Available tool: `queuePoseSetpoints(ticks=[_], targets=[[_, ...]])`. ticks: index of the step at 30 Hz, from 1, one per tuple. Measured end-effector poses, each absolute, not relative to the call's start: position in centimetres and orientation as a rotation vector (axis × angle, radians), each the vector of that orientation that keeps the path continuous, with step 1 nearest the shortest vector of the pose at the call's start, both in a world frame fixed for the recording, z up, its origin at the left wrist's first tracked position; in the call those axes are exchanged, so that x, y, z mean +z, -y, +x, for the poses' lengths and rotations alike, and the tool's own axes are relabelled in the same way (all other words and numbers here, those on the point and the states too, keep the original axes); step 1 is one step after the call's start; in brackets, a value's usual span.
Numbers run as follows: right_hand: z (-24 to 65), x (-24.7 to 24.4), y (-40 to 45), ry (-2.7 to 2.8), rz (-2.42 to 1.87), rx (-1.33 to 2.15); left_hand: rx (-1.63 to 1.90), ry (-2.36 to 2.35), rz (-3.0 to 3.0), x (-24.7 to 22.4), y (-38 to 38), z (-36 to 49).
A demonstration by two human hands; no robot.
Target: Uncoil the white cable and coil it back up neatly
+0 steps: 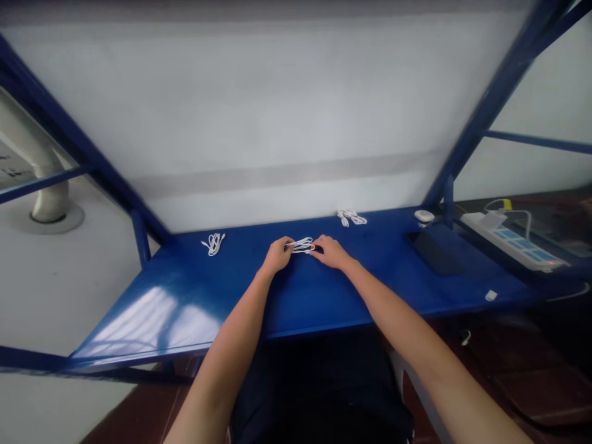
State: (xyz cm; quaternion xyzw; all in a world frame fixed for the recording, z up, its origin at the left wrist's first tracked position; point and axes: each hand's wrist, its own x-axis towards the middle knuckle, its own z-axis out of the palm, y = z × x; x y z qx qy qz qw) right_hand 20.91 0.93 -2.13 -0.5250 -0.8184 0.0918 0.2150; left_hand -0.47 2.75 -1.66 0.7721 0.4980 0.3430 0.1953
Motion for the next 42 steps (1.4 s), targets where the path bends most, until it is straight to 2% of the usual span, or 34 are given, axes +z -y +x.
queuePoseSetpoints(ticks=[11,21,31,42], targets=[[21.9,-1.7,-1.3,2.318,-1.309,0.306,0.874,-1.446,2.195,-1.1,-1.8,-0.1],[22.0,-1.6,-1.4,1.787,-1.501,0.666,0.681,-1.431,2.352,-0.3,-1.1,0.6],[21.3,-1.4,-0.6,1.884,-1.806,0.299,0.612,-1.175,2.512,0.5,0.1,1.6],[20.5,-0.1,1.0,2.009,-1.862,0.327,0.587,-1.201,2.494,0.3,-0.1,1.6]])
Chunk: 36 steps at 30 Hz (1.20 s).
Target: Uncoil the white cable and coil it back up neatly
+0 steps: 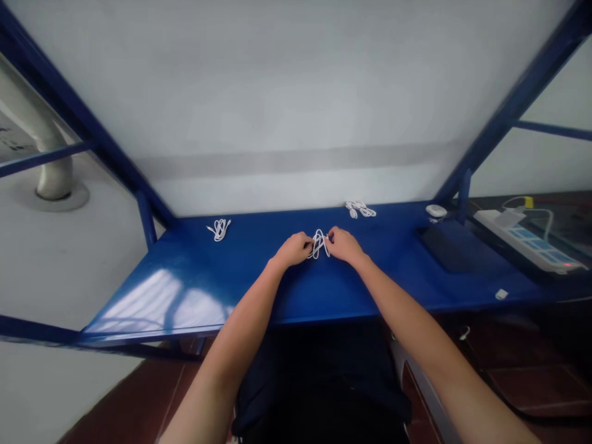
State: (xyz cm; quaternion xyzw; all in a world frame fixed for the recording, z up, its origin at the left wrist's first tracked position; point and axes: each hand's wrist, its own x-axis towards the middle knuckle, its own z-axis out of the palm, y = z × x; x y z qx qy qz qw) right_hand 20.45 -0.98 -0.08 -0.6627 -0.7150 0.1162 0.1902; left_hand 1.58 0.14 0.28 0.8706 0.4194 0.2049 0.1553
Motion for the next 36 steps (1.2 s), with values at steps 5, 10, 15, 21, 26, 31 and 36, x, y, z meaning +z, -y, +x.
queuePoseSetpoints(ticks=[5,10,15,21,26,31,36], targets=[[20.4,0.0,1.0,2.043,-1.884,0.329,0.655,-1.231,2.356,0.4,0.0,1.6],[20.1,0.3,1.3,2.051,-1.907,0.317,0.637,-1.395,2.251,0.1,0.1,2.0],[19.8,0.2,1.4,2.077,-1.918,0.279,0.599,-1.576,2.202,0.0,0.3,2.8],[19.7,-0.1,1.2,2.092,-1.929,0.24,0.462,-1.81,2.057,0.4,0.5,3.2],[19.9,0.0,1.3,2.089,-1.959,0.213,0.374,-1.984,2.022,0.7,-0.6,1.1],[21.9,0.0,1.9,2.109,-2.008,0.155,0.279,-2.148,1.979,1.0,-1.3,-5.0],[24.8,0.0,2.4,2.048,-2.112,0.137,0.266,-2.289,1.888,1.5,-0.4,-12.1]])
